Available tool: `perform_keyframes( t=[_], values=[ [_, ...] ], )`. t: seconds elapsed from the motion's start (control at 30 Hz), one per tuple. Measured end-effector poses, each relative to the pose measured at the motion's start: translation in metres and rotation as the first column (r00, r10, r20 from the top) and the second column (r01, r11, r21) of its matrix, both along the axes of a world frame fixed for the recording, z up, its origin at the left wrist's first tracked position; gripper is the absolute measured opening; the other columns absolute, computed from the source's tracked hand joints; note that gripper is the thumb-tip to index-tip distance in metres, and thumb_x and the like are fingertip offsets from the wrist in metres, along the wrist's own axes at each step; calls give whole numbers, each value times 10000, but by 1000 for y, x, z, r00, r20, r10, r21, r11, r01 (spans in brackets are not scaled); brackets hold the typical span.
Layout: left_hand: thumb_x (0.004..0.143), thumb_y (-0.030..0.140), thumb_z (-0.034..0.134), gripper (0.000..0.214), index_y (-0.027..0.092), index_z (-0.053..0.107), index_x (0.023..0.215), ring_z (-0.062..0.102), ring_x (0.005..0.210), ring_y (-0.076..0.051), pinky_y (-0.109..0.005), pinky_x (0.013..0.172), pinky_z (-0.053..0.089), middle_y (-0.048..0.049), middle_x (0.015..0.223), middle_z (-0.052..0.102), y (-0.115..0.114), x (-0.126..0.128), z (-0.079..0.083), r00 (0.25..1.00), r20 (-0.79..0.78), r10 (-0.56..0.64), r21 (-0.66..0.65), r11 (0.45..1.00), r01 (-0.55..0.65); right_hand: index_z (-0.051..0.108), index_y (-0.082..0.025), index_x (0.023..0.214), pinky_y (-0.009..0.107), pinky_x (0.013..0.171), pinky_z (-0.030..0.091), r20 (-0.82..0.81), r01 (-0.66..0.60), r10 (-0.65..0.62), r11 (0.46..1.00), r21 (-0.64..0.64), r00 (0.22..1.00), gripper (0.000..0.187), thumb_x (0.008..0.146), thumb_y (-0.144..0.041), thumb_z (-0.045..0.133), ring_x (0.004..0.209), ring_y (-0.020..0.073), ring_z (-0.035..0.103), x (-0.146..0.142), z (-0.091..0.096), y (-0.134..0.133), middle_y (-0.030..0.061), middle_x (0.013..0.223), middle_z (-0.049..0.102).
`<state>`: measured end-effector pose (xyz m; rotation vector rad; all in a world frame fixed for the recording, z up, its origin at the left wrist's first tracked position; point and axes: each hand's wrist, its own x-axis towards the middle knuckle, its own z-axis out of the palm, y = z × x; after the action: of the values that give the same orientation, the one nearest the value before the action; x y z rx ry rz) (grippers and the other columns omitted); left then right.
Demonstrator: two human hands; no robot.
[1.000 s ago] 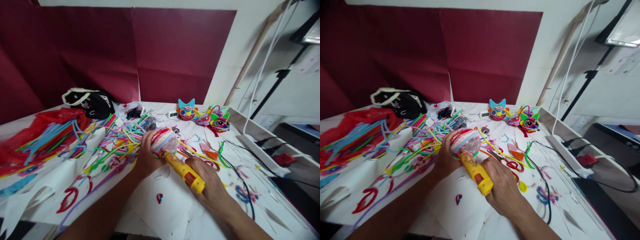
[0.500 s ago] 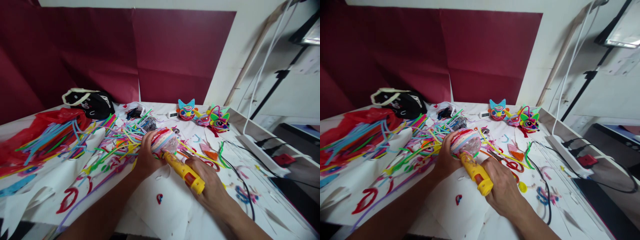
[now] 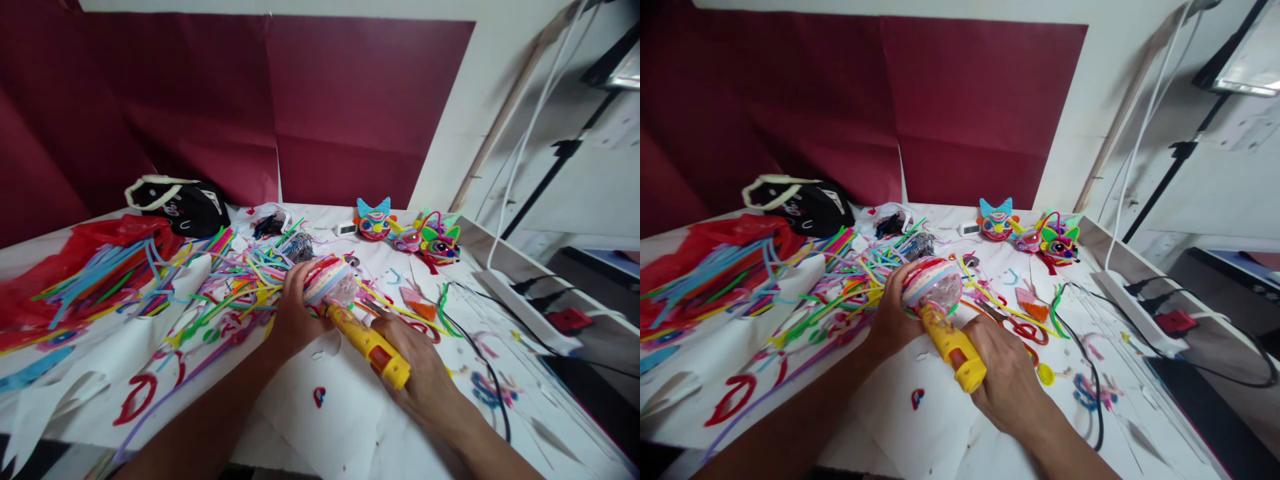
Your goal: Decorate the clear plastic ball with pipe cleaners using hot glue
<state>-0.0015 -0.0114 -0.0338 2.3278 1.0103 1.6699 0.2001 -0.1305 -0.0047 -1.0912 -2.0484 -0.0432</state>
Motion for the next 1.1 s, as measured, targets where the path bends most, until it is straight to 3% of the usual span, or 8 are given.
perform_keyframes(
  t=[1.1],
  values=[
    [554,208,829,928,212,444,1398,574,1282,-369,-543,1064,506,-171,1372,564,-2,-2,5,1000,1,24,-53,998,-24,489,-235,970,301,586,455,-30,19,-19,1000,8,999,63,1013,-240,443,682,168,581,0,-1,-1,29,844,606]
  ],
)
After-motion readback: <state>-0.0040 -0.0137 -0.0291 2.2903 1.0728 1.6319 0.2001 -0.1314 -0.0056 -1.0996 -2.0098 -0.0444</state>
